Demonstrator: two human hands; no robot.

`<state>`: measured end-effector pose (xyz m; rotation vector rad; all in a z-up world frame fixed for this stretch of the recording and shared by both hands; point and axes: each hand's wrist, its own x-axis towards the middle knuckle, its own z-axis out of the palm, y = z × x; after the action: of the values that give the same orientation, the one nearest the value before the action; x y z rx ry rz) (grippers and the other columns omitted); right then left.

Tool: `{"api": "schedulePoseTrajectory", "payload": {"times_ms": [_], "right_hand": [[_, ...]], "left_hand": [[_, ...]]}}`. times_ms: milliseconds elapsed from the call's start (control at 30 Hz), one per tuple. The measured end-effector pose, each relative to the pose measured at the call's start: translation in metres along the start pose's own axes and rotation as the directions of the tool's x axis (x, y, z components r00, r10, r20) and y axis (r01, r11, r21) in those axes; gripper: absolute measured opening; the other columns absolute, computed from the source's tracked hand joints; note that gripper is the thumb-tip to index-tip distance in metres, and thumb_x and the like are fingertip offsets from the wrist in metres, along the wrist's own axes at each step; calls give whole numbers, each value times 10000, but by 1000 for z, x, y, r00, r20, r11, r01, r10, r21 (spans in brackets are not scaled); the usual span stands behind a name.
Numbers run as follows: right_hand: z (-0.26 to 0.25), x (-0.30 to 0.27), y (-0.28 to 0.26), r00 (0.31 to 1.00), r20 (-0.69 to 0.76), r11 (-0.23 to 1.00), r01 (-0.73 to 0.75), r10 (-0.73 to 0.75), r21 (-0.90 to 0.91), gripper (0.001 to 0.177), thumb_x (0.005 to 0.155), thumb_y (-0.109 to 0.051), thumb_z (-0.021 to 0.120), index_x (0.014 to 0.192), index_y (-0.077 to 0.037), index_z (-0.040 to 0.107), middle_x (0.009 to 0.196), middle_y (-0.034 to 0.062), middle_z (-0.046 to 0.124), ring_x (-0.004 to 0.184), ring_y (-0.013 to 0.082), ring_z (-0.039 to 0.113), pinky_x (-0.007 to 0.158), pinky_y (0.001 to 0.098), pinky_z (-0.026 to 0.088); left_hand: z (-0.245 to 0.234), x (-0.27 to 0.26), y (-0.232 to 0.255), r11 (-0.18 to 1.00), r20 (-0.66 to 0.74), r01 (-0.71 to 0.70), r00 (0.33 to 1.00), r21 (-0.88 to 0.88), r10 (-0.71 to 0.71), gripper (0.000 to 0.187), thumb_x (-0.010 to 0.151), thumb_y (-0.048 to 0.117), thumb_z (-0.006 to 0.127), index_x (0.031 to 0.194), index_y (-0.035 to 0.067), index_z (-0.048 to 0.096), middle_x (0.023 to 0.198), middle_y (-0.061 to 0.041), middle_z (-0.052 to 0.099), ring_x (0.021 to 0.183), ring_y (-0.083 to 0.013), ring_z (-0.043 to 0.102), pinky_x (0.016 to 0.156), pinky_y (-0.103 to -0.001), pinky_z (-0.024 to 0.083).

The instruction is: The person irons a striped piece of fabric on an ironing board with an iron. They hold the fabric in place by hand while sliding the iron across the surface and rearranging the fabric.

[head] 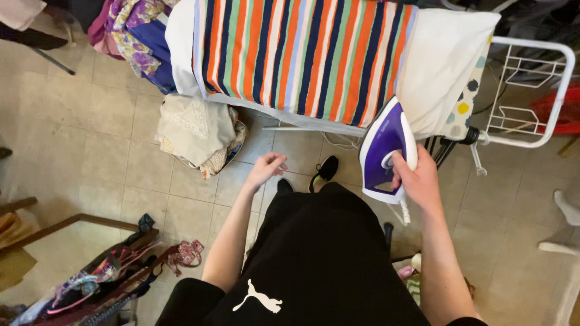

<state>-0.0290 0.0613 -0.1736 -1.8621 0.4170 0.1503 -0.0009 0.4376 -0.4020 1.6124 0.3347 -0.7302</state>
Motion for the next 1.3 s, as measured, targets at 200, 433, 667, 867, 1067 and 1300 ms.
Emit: {"api": "schedulePoseTrajectory", "payload": {"times_ms": [200, 433, 667, 867, 1067, 1300], "right_hand": [[30, 70, -41, 997, 79, 963, -11, -11, 270, 185, 1086, -172, 570, 997, -36, 481, 537, 60, 459, 368, 185, 537, 353, 337, 489], [79, 147, -61, 982, 183, 996, 30, -46, 87, 291, 1094, -250, 584, 950, -7, 514, 526, 87, 524, 353, 198, 560, 334, 355, 491], [123, 220, -58, 979, 202, 989, 1, 30, -151, 352, 1078, -315, 582, 914, -5, 554, 513, 113, 574, 373, 234, 609, 406, 352, 515], [141, 260, -83, 948, 52, 915, -288, 315, -284, 317, 1075, -378, 561, 1005, -75, 501, 663, 59, 594, 456, 178, 583, 439, 333, 512], [150, 284, -89, 990, 42, 891, -104, 137, -442, 412, 1075, -378, 603, 937, 9, 576, 502, 141, 587, 447, 300, 656, 521, 406, 546], [166, 290, -96, 978, 35, 840, -157, 205, -520, 432, 1069, -415, 607, 934, -6, 580, 497, 137, 589, 456, 287, 661, 535, 392, 548]], "left_hand": [[-50, 14, 23, 986, -341, 34, 936, -164, -89, 349, 994, 409, 660, 1149, 98, 696, 869, -111, 754, 692, -162, 734, 623, -236, 577], [-105, 44, 60, 991, -534, -4, 843, -135, -69, 446, 941, 509, 731, 1204, 156, 664, 902, -90, 762, 687, -168, 751, 568, -252, 580], [-193, 134, 129, 901, -688, -180, 592, 394, 420, 602, 953, 476, 804, 1296, 35, 578, 1228, -280, 624, 1236, -460, 609, 1078, -542, 477], [-257, 206, 148, 799, -732, 235, 595, 553, 331, 717, 866, 711, 701, 1167, 70, 591, 1155, -209, 608, 1037, -456, 599, 893, -547, 475], [-270, 218, 150, 667, -530, 158, 747, 728, 401, 614, 963, 718, 664, 844, 119, 735, 910, -151, 599, 887, -460, 707, 801, -499, 572], [-291, 213, 153, 841, -544, 60, 786, 538, 292, 452, 1047, 482, 624, 865, 71, 674, 706, -253, 639, 881, -523, 669, 747, -591, 498]]}}
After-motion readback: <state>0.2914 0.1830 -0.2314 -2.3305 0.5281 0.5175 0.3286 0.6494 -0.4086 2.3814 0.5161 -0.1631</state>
